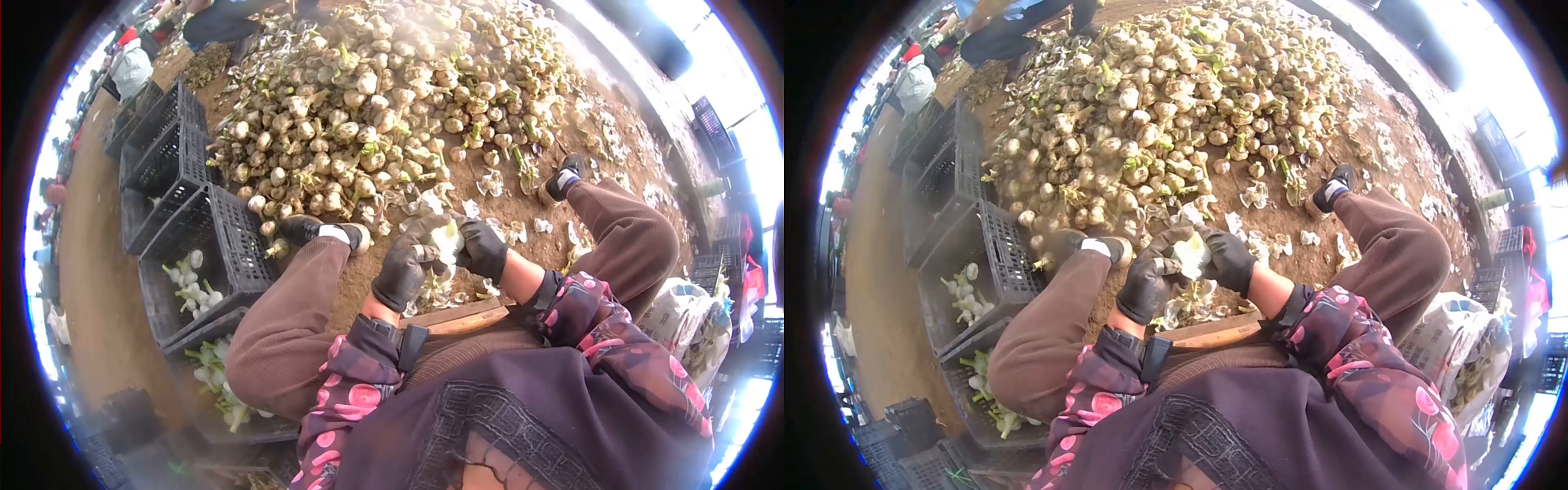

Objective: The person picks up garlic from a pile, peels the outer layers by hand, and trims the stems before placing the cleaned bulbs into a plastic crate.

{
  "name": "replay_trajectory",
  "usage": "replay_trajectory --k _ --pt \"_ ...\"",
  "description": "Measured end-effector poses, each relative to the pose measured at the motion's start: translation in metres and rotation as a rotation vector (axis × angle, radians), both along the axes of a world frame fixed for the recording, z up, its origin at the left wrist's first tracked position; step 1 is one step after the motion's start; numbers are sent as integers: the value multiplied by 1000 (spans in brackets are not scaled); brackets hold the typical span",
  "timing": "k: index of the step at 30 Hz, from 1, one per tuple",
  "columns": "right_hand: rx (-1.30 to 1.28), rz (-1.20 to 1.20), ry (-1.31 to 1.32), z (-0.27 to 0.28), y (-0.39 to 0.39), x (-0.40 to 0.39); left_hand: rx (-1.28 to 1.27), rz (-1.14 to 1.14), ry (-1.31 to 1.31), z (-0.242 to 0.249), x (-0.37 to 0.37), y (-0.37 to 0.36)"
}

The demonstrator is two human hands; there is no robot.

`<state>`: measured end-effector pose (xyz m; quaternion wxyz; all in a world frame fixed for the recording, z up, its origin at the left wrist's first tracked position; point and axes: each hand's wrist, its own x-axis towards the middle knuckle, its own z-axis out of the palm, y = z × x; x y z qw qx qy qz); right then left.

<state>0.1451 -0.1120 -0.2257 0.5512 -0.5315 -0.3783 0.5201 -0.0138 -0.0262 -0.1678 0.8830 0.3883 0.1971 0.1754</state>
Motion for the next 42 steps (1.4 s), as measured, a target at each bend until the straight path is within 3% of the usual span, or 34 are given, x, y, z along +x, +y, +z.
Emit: replay_trajectory --k 3,5,6,7,8,9,10,12,14,15,16,19,20,21,22,24,25,26,27,28,30,31,34,36,37,38,40,42 --pt "-61 -47 192 23 -3 3 -21 -41 -54 -8 -1 2" --pt "526 55 -1093 34 -3 16 268 -4 70 -16 -1 1" --pt "167 84 -437 36 -3 10 265 -2 69 -20 -2 1" --pt "-119 -162 244 44 -2 1 692 -13 290 -23 -2 3" --pt "-225 -243 411 72 -4 -7 1121 -25 513 -23 -3 4" --pt "-190 -167 402 78 -6 -7 1322 -252 873 -22 3 2" --pt "-158 -82 389 84 -7 -5 1198 -516 1039 -38 2 6" --pt "-73 -12 385 99 -5 -6 1150 -721 844 -89 -8 6" --pt "-99 -115 275 100 -1 1 1336 -585 1006 -51 -9 -3" --pt "-63 -151 306 88 -4 4 1534 -334 981 -55 -9 -3" --pt "-56 -159 303 76 -3 8 1237 -270 991 -26 -4 5" --pt "10 -177 158 62 -9 2 179 -39 244 -43 -2 4" --pt "7 -169 165 62 -8 0 -70 -53 13 -27 1 -3" --pt "-49 -126 115 61 -8 -2 -196 -19 -51 -10 2 -13" --pt "-106 -84 64 60 -7 -4 -116 23 19 5 3 -17" --pt "-56 -99 -18 59 0 -2 -42 70 104 -14 6 -14" --pt "-86 -139 -415 62 2 0 -44 73 104 -22 7 -15" --pt "-113 -177 -812 78 6 -3 108 123 206 -26 8 -17" --pt "-268 -105 -908 96 6 -7 262 169 308 -31 8 -18" --pt "-273 -108 -906 94 7 -8 261 164 309 -31 8 -18" --pt "-144 141 -1223 90 7 -7 646 135 525 -29 8 -21" --pt "-196 187 -1218 88 9 -8 696 51 632 -4 7 -20" --pt "-94 96 -1296 79 5 -10 891 100 646 9 7 -21" --pt "-312 -128 -122 51 1 6 354 89 340 -4 5 -16" --pt "-369 -216 -39 64 2 6 324 62 175 -4 3 -12" --pt "-369 -215 -37 62 4 8 324 63 177 -3 1 -12" --pt "-255 -275 -272 46 8 12 34 -112 -6 3 -1 -12" --pt "-225 -285 -239 -14 16 21 -45 -151 -104 3 1 -18"
